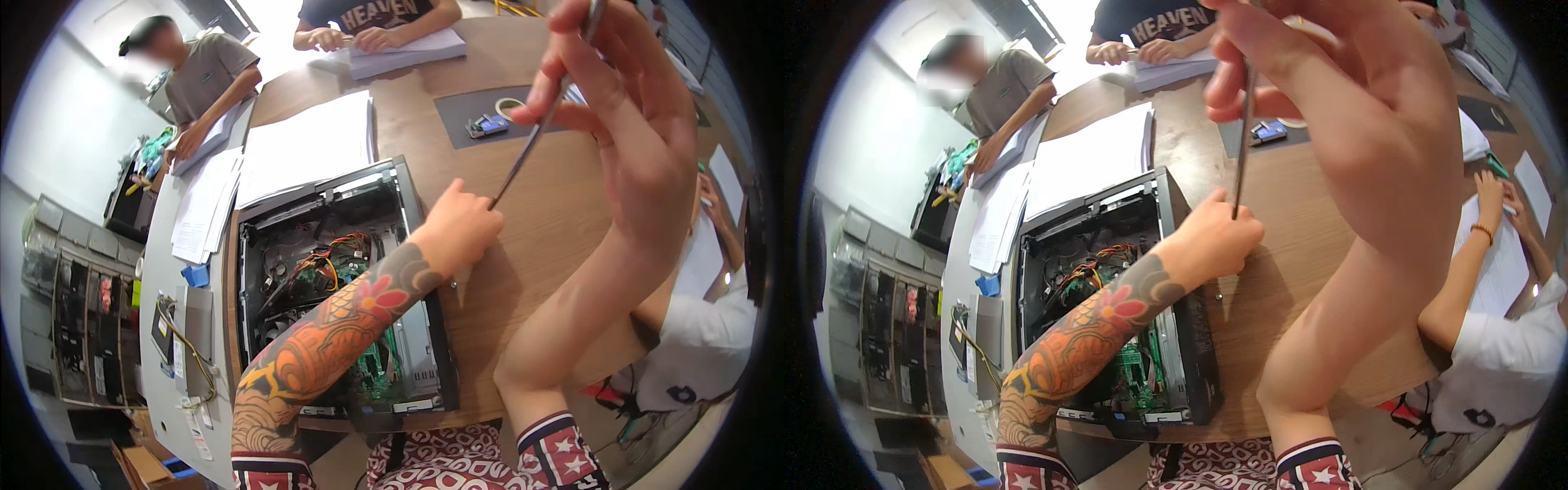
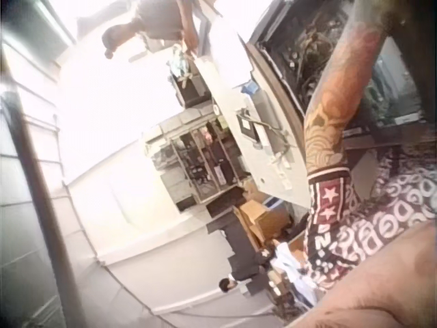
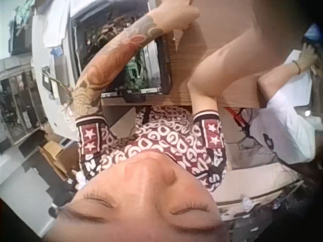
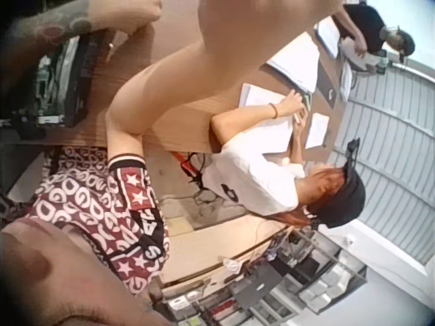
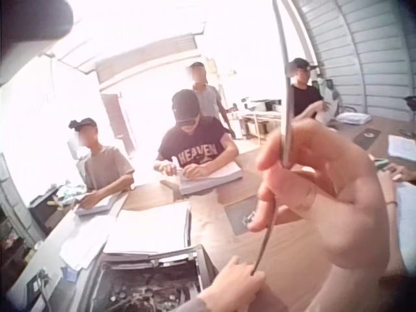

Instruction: The person uses a screwdriver to unscrew and remove small screws from the internal components of an open computer case on a table.

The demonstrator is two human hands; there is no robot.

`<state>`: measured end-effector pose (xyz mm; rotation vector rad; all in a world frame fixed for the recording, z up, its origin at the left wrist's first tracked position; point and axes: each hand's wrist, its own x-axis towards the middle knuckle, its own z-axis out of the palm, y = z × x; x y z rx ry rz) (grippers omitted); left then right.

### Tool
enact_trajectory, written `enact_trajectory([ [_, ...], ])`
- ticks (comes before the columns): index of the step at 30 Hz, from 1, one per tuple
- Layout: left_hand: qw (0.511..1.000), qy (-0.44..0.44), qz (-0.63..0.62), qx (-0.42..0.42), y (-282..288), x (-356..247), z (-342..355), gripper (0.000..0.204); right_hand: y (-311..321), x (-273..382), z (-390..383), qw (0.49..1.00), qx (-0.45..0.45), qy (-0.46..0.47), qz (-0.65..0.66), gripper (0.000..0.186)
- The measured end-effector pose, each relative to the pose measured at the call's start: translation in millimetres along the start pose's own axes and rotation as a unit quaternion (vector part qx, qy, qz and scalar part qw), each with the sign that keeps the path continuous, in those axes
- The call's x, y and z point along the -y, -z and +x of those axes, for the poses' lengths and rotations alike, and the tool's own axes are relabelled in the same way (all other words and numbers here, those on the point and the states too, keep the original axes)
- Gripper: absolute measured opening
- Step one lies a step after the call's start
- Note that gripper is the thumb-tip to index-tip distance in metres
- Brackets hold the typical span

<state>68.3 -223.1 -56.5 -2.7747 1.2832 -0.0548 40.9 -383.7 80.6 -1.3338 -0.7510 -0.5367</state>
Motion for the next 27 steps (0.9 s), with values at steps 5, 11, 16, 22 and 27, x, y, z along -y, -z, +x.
enact_trajectory([
  [5, 0.997, 0.015, -0.004, 0.081, 15, -6, 11, 0.013, 3, -1, 5, 0.997, 0.047, 0.006, -0.061, 0.024],
  [11, 0.991, 0.014, -0.002, -0.134, 46, 12, -67, 0.027, -15, -4, 3, 0.997, 0.071, 0.008, -0.021, 0.027],
  [16, 0.970, 0.030, -0.002, -0.240, 65, 33, -138, 0.027, -33, -1, 8, 0.992, 0.080, 0.087, 0.038, 0.028],
  [22, 0.864, 0.223, -0.141, -0.429, 95, 82, -229, 0.018, -135, -1, -3, 0.988, 0.051, 0.033, 0.143, 0.018],
  [27, 0.672, 0.334, -0.292, -0.593, 74, 107, -220, 0.019, -210, -60, 25, 0.981, 0.129, -0.005, 0.147, 0.009],
])
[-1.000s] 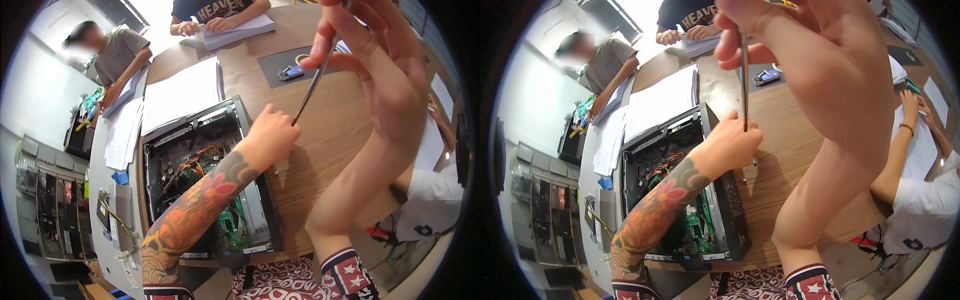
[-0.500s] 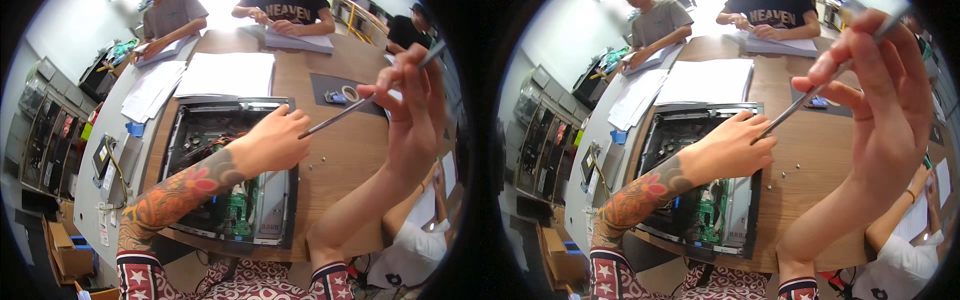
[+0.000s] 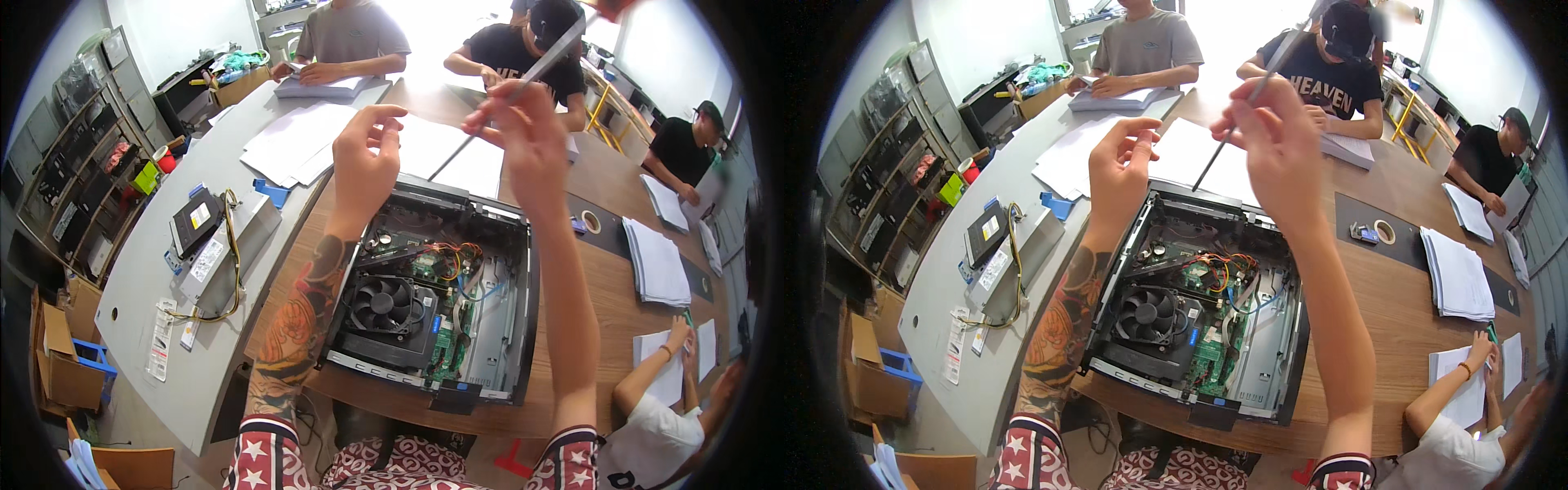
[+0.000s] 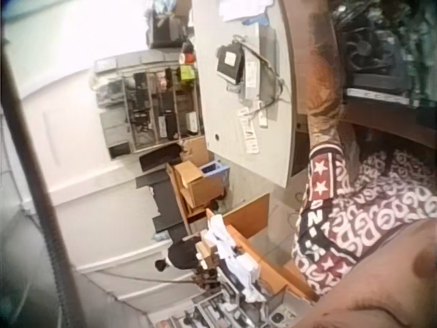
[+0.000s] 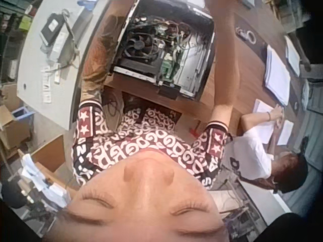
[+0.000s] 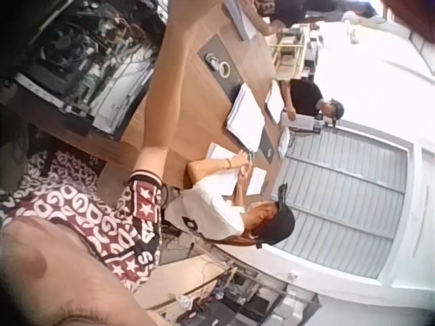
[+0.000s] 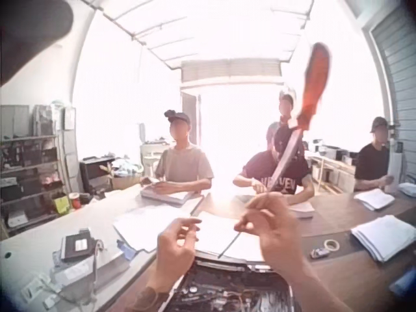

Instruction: The person uses a screwdriver to unscrew and remove small screws from the internal components of an open computer case on a table.

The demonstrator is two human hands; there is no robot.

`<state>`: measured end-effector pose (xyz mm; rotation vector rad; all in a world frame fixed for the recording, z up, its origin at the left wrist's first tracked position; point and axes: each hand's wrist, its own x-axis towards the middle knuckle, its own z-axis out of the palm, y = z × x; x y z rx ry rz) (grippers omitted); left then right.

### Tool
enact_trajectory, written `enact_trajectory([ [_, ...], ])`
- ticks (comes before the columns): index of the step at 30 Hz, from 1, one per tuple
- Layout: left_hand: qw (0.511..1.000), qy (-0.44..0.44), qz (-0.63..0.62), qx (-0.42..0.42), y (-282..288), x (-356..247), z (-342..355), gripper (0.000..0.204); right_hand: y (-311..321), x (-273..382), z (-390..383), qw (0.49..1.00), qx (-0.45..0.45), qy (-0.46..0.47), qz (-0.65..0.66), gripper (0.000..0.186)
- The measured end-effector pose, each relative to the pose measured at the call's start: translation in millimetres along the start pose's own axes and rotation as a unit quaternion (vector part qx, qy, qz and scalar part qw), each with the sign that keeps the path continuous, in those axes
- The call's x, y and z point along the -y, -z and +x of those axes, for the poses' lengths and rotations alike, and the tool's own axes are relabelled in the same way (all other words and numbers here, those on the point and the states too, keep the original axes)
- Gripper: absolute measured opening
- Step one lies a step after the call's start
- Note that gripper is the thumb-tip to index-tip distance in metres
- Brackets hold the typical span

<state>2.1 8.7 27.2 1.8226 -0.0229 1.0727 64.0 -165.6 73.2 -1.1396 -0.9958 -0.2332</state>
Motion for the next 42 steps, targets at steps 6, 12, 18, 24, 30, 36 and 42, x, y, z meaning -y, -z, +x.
enact_trajectory([
  [6, 0.994, -0.079, -0.001, -0.071, 15, -14, -8, 0.020, -57, -60, -9, 0.996, 0.061, -0.068, -0.002, 0.009],
  [12, 0.999, -0.030, -0.004, -0.034, 17, 2, -14, 0.021, -76, -83, -32, 0.991, 0.075, -0.106, 0.023, 0.020],
  [18, 0.999, 0.001, 0.041, -0.025, 10, 11, -17, 0.019, -74, -104, -41, 0.993, 0.088, -0.073, -0.032, 0.028],
  [24, 0.998, -0.029, 0.045, -0.020, 7, 5, -14, 0.018, -72, -90, -32, 0.995, 0.072, -0.073, 0.004, 0.025],
  [30, 0.994, -0.083, 0.066, -0.033, -2, 12, -13, 0.017, -56, -85, -29, 0.995, 0.068, -0.026, -0.065, 0.017],
  [36, 0.995, -0.071, 0.077, 0.002, 4, 20, -15, 0.019, -66, -90, -39, 0.995, 0.068, -0.055, -0.039, 0.021],
  [42, 1.000, -0.016, 0.014, -0.013, 4, 13, -15, 0.017, -72, -89, -39, 0.997, 0.052, -0.054, -0.008, 0.019],
])
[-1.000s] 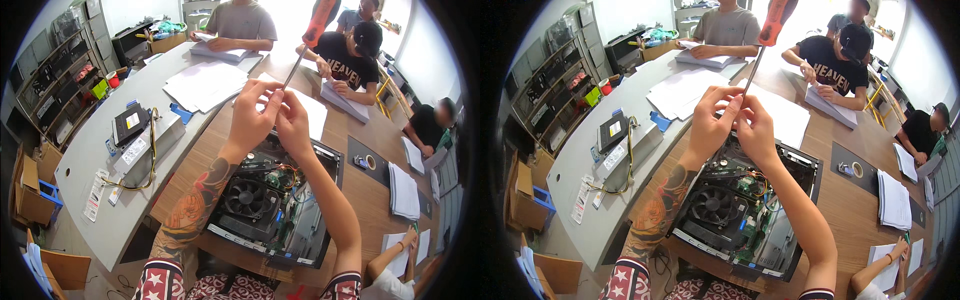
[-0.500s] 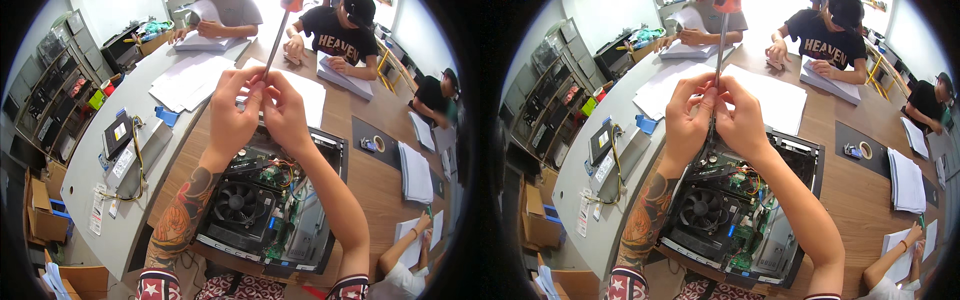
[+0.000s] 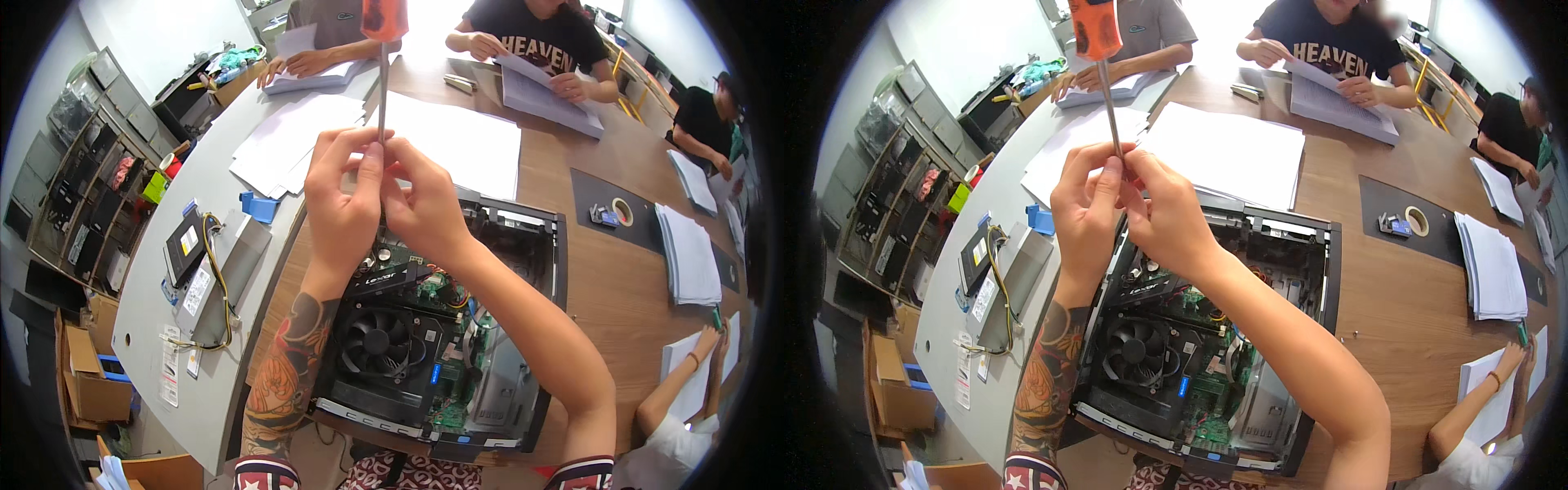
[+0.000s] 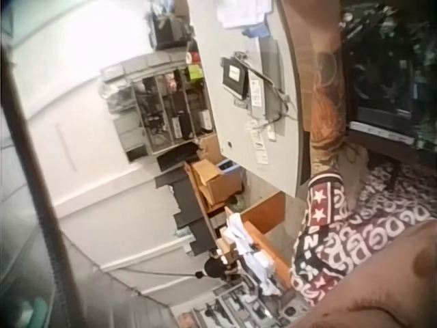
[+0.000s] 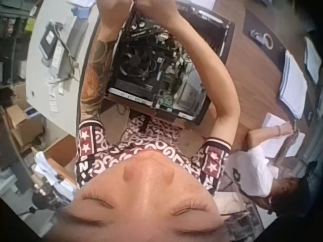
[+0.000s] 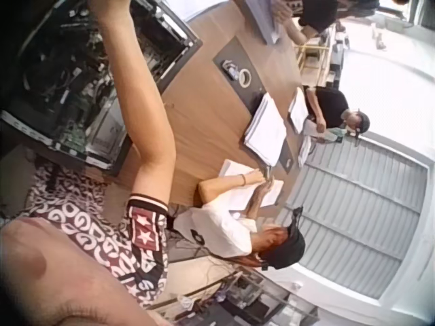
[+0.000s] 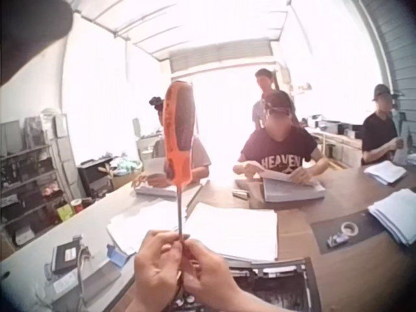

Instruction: The person uses a screwdriver to unscrew and remove small screws from the internal components of an open computer case on a table.

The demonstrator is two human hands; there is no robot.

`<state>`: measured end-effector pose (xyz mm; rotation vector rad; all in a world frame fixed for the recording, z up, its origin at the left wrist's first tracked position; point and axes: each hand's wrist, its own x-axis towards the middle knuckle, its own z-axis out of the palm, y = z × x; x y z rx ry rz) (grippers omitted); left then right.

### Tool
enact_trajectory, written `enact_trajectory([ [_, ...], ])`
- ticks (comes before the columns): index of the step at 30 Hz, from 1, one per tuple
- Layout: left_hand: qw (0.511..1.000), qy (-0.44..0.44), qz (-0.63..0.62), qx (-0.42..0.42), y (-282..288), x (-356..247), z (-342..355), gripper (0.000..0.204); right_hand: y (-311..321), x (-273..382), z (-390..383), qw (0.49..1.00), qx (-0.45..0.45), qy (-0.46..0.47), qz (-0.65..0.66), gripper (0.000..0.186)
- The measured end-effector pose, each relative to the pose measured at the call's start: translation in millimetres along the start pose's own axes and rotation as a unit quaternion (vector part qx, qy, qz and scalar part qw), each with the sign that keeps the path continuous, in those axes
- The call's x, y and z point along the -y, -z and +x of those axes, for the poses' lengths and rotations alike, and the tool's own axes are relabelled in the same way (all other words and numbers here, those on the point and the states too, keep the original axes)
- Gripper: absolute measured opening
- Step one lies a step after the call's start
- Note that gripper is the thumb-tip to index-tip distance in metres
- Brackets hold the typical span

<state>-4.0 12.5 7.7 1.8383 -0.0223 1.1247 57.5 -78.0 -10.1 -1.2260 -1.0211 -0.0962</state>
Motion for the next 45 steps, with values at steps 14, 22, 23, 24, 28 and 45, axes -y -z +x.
enact_trajectory([
  [14, 0.999, 0.035, -0.010, -0.007, 4, 9, -1, 0.013, -6, -10, 1, 1.000, 0.001, 0.026, -0.005, 0.022],
  [22, 1.000, 0.028, -0.011, -0.001, 5, 4, 0, 0.013, -1, -8, 0, 0.999, 0.005, 0.028, -0.015, 0.030],
  [23, 0.999, 0.031, -0.010, 0.001, 5, 5, 0, 0.013, -1, -8, 0, 1.000, 0.012, 0.026, -0.012, 0.031],
  [24, 0.999, 0.033, -0.010, 0.002, 6, 6, 0, 0.012, -1, -9, 0, 1.000, 0.011, 0.024, -0.014, 0.031],
  [28, 0.999, 0.039, -0.001, 0.016, 8, 5, 0, 0.016, -2, -11, 0, 0.999, 0.016, -0.003, 0.029, 0.027],
  [45, 0.944, 0.064, -0.283, 0.159, 44, -46, 87, 0.059, 1, -22, -3, 0.992, 0.101, -0.044, -0.063, 0.014],
])
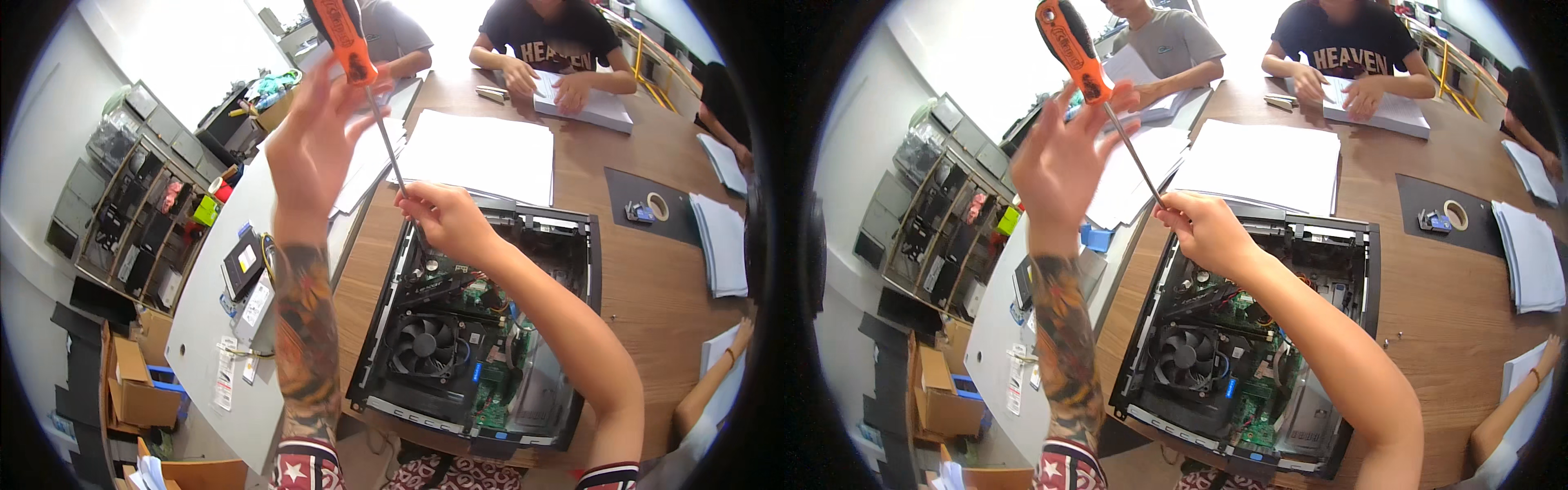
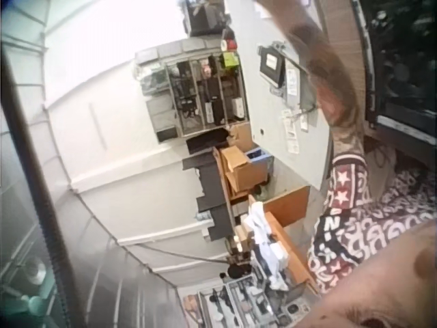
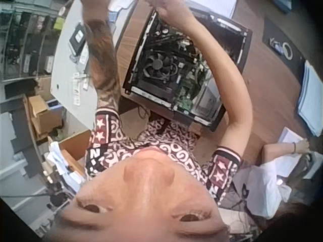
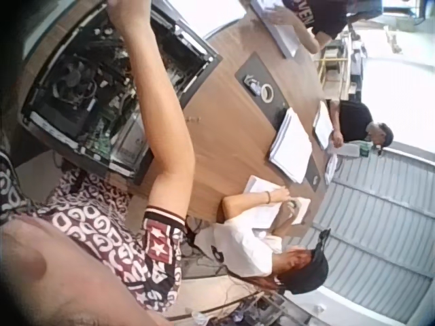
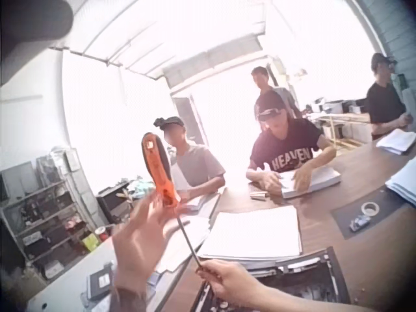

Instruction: The person uses a screwdriver to unscrew and remove small screws from the internal components of an open computer case on a table.

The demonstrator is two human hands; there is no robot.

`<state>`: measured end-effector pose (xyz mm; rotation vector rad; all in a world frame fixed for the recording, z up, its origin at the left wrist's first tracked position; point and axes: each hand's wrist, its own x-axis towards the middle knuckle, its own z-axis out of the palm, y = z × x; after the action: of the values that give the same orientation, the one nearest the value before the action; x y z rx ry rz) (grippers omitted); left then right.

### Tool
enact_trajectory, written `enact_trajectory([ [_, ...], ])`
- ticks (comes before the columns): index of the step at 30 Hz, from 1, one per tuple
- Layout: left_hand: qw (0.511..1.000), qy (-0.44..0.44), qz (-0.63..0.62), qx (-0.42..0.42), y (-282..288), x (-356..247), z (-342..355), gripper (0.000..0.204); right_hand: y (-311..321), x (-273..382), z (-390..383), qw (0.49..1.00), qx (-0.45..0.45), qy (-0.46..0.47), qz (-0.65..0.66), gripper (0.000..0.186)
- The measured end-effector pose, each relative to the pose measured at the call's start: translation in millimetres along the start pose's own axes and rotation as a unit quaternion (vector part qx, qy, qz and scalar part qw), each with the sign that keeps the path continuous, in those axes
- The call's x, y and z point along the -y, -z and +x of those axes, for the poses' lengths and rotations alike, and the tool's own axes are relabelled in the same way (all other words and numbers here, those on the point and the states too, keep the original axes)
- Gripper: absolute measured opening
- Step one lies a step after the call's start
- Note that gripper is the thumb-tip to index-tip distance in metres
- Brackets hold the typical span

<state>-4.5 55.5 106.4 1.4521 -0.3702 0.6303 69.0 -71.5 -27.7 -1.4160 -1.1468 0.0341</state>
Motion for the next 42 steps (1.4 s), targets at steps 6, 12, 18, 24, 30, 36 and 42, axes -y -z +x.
enact_trajectory([
  [6, 0.980, -0.005, -0.092, 0.175, 17, -11, 42, 0.056, -2, 1, -2, 0.999, 0.025, 0.019, 0.004, 0.011],
  [12, 0.996, -0.018, -0.047, 0.075, 8, 5, 43, 0.040, -1, 0, 2, 0.998, 0.040, -0.045, 0.008, 0.012],
  [18, 0.999, -0.019, 0.045, 0.017, -11, -14, 40, 0.043, 8, 7, 2, 0.997, 0.052, -0.049, -0.024, 0.014],
  [24, 0.995, 0.034, -0.082, 0.041, 15, -19, 35, 0.074, -6, -4, -8, 0.998, 0.049, -0.024, -0.039, 0.017],
  [30, 0.995, -0.052, 0.036, -0.080, -20, -39, 18, 0.066, -11, -7, -15, 0.996, 0.044, -0.031, -0.075, 0.019],
  [36, 0.997, -0.023, 0.031, -0.068, -10, -34, 24, 0.057, -12, -4, -16, 0.997, 0.011, -0.042, -0.064, 0.018],
  [42, 0.995, -0.032, -0.099, -0.003, -3, -36, 15, 0.052, -7, -9, -18, 0.997, 0.011, -0.039, -0.066, 0.013],
])
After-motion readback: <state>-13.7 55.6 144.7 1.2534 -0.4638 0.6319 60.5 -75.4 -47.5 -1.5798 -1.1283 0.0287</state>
